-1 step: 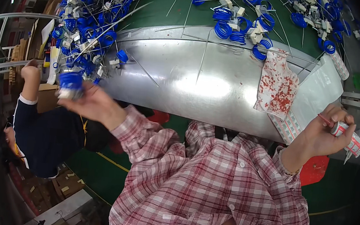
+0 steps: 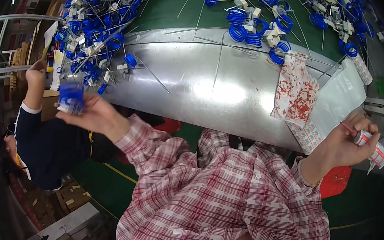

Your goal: Applying red sealant or adhesive from a tube to small electronic components on a factory assembly line.

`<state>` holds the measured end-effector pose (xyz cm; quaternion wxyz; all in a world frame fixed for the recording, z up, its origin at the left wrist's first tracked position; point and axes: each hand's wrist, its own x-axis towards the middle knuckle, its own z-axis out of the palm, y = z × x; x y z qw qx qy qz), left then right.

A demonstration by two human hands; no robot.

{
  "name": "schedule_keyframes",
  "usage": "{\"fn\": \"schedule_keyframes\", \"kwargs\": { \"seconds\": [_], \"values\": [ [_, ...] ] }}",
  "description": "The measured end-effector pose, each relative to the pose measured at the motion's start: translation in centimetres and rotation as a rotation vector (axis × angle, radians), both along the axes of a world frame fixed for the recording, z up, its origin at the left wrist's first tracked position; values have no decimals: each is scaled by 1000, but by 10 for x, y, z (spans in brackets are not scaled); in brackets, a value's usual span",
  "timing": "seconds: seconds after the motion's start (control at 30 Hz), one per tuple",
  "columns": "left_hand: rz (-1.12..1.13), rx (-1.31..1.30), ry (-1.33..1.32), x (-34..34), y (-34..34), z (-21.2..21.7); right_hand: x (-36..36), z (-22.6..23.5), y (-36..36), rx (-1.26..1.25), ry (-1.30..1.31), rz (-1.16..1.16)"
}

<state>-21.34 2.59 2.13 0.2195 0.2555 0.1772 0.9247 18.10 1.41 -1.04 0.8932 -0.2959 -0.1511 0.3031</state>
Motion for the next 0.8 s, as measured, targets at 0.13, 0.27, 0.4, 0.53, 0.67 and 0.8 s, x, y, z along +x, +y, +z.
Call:
{"fn": "schedule_keyframes", "kwargs": {
  "seconds": [0.13, 0.27, 0.4, 0.53, 0.67, 0.8],
  "values": [
    [-923, -76, -152, -19, 0, -10, 2, -2, 0, -1, 17, -9],
    [-1324, -446, -439, 35, 20, -41, -25, 9, 0, 12, -76, 110],
    [-1434, -539, -341, 106, 10, -74, -53, 9, -1, 86, -249, 209],
    [-1501, -417, -500, 164, -5, -87, -64, 12, -2, 98, -394, 189],
    [-1436, -823, -186, 196, -19, -71, -60, 4, -5, 175, -365, 127],
    [-1583, -817, -817, 213, -27, -62, -65, 5, -11, 198, -361, 265]
  ]
}}
